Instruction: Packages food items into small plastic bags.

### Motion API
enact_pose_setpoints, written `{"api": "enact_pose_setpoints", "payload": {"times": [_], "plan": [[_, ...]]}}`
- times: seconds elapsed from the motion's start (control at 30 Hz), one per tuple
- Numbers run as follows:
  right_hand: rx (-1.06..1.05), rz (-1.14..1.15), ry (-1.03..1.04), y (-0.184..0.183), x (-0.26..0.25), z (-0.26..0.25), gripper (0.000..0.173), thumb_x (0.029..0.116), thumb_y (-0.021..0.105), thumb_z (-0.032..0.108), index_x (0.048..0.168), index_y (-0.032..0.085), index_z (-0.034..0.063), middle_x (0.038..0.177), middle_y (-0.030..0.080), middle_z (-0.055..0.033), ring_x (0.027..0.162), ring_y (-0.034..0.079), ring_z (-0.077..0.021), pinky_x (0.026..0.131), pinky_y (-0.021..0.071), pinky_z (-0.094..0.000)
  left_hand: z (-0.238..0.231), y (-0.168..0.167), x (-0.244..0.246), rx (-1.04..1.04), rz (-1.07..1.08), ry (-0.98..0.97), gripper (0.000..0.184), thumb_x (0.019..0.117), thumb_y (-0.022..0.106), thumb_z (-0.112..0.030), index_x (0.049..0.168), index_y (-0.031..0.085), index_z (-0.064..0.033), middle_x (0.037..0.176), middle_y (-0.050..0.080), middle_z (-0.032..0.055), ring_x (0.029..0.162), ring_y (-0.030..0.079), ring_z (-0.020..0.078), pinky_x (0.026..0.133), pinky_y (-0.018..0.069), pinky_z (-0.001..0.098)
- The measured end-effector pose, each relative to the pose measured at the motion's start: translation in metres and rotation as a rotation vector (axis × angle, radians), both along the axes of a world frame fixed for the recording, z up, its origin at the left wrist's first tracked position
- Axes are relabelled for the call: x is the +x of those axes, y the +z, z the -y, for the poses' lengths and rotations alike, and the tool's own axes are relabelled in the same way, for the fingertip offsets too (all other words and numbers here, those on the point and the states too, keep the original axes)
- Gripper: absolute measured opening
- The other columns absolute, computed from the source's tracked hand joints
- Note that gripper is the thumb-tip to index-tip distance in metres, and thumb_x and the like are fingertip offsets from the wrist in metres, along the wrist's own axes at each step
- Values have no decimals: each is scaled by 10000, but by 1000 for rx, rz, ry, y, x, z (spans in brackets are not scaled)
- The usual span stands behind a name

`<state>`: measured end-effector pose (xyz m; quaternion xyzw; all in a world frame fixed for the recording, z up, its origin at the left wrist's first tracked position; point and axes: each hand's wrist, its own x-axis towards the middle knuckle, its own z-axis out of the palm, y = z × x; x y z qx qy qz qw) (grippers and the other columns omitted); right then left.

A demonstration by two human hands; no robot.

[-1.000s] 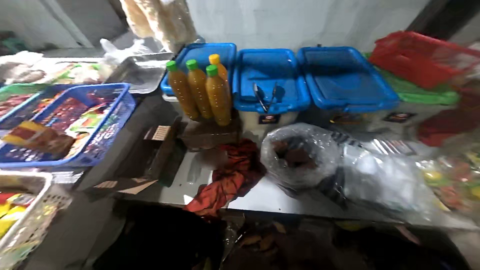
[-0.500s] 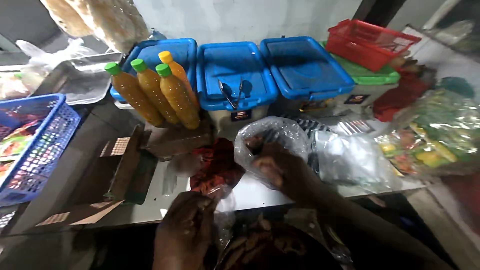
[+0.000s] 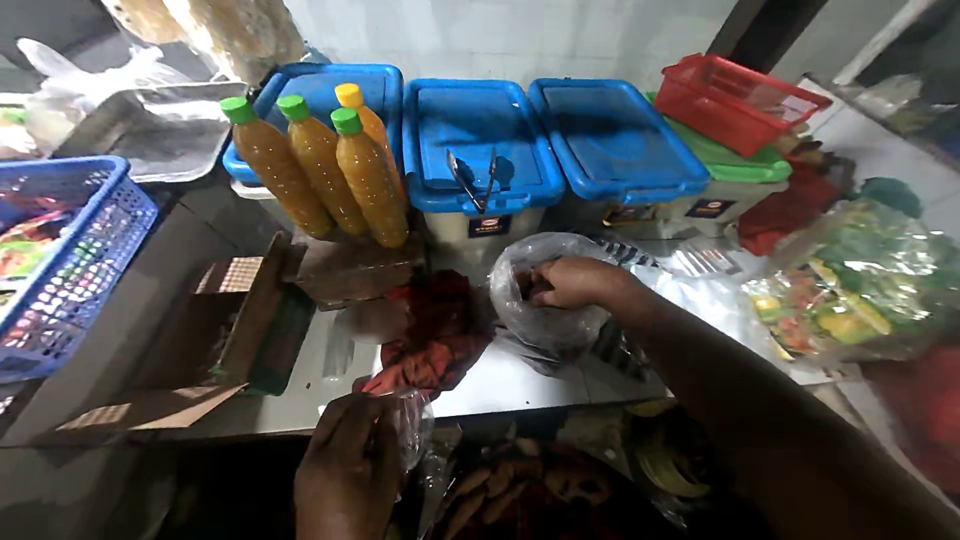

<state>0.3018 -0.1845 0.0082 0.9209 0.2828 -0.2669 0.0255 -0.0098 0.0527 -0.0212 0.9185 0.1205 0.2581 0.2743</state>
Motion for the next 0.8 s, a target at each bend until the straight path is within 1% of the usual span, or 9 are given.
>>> {"api": "enact_pose_setpoints", "payload": {"times": [0.1,0.2,0.27,0.37,0.47,0.57,0.67,0.73,0.8], "plan": [[13,-7,16,-2,8,0,504,956,684,470,1307,643,111,1240,683,-149,1167,652,-343,994,500,-619,-3,-4,-5,-20,20,-6,184,950,589,-154,1008,752,-92,1078,685,64,899,648,43,745,555,183],[4,11,25,-10,14,3,546,928,712,498,1320,637,125,1247,679,-140,1163,654,-335,991,508,-610,-6,-8,-10,-22,23,5,186,945,592,-143,1014,755,-84,1089,681,63,926,651,46,768,557,180],[19,18,7,-12,15,5,543,916,730,494,1309,658,126,1209,697,-140,1139,667,-335,982,517,-607,-7,-10,-12,-18,20,17,190,942,588,-144,1010,758,-94,1082,684,51,935,650,45,774,553,180],[49,63,-22,-15,13,6,490,884,773,477,1203,711,111,1091,727,-140,1044,696,-339,922,544,-612,-7,-10,-14,-19,21,29,187,946,591,-143,1009,759,-88,1080,687,53,958,652,50,798,555,184],[48,58,-26,-16,15,6,427,872,785,477,1119,748,131,1053,736,-117,1012,704,-316,903,551,-609,-8,-11,-14,-13,29,25,192,946,585,-139,1007,759,-89,1086,687,47,978,650,49,816,553,183],[58,60,6,-14,13,7,441,855,801,477,1123,745,131,1054,734,-107,1012,703,-304,909,554,-597,-8,-10,-13,-19,42,27,185,947,587,-136,990,757,-78,1071,689,51,978,648,48,821,547,176],[158,8,41,-11,11,16,478,832,835,456,1168,740,129,1052,742,-93,991,713,-273,913,566,-579,-9,-10,-13,-39,51,36,176,946,598,-131,991,755,-64,1076,685,57,983,646,49,823,546,171],[154,-38,22,-7,7,20,488,842,828,453,1185,736,120,1063,741,-98,1003,710,-272,927,559,-576,-9,-12,-12,-45,44,39,176,946,597,-130,1001,751,-65,1085,681,61,983,643,51,822,543,170],[131,-59,16,-6,5,23,431,864,806,455,1130,755,121,1041,739,-99,995,705,-278,918,556,-580,-9,-13,-9,-53,37,28,186,951,587,-128,1018,750,-68,1093,681,67,987,646,62,825,547,182]]}}
